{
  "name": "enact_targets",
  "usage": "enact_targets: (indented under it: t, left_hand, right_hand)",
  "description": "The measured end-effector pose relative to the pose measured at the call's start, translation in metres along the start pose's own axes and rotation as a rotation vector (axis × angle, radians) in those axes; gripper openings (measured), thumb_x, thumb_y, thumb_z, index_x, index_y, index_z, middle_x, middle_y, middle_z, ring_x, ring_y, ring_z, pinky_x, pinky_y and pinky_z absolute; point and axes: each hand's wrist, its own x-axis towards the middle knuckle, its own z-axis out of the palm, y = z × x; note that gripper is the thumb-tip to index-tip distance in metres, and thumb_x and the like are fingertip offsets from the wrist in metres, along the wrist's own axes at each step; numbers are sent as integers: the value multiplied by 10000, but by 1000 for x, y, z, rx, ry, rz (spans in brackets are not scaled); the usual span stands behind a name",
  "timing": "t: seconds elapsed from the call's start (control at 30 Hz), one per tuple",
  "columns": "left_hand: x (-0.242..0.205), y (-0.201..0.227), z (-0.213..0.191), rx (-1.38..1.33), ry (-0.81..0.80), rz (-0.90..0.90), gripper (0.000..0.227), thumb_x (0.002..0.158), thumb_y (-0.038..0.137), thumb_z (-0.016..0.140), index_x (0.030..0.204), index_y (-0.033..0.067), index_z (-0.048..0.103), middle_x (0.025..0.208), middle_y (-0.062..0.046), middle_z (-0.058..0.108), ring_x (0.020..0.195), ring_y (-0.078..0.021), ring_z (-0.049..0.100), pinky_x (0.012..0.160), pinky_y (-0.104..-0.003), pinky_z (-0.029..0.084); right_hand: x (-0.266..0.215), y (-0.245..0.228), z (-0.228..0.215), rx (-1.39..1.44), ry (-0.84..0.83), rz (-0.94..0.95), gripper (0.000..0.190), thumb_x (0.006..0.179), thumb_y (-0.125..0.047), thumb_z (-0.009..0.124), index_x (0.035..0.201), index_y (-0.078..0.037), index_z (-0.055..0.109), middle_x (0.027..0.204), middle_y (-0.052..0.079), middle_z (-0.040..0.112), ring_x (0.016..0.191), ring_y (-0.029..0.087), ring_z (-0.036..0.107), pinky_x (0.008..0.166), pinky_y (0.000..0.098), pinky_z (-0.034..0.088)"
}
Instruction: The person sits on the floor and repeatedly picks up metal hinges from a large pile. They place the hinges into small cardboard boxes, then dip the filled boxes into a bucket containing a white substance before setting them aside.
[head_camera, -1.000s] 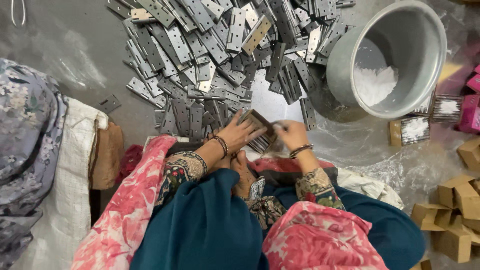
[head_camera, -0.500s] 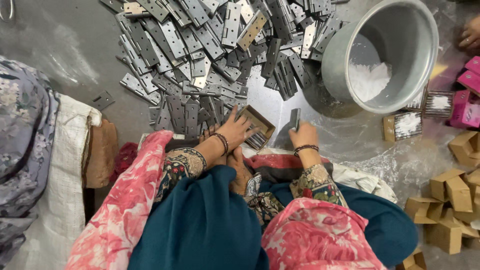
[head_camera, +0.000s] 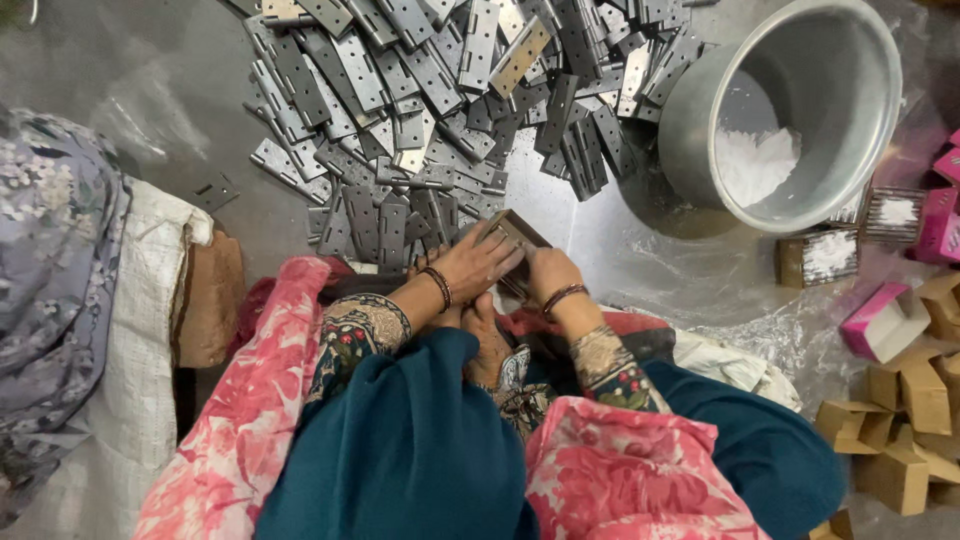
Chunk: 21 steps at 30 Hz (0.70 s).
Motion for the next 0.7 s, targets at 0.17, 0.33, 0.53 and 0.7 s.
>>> enact_targets:
  t: [0.17,0.33,0.53,0.7]
  left_hand:
    - [1,-4,-2,128,15,21,646,897,279,517,1507,72,467,1478,-104,499,1387,-274,436,1189,-561,264]
    - [0,-6,-8,100,-32,30,580,939,267,517,1487,74,515,1490,-112,497,1397,-284,424,1195,-567,270]
    - [0,-4,1,60,30,16,577,919,258,527,1466,73,537,1483,-102,506,1386,-278,435,1193,-567,279]
    - [-3,-5,6,81,16,21,583,958,248,523,1510,57,515,1500,-109,502,1411,-284,432,1188,-535,291]
  right_hand:
    - [21,52,-40,173,324,105,204,939,-155,642,1091,-92,763,1087,205,724,1025,399,673,926,487,531]
    - [73,72,-55,43,605,-10,596,869,-161,739,1410,9,553,1311,261,574,1151,463,528,948,495,460]
    - [46,99,-15,135,492,113,581,943,-165,741,1489,-85,560,1230,228,586,1200,405,548,1066,470,479]
    - [-16,119,7,296,472,420,794,657,-198,895,1334,11,536,1102,246,645,1004,422,620,877,492,506]
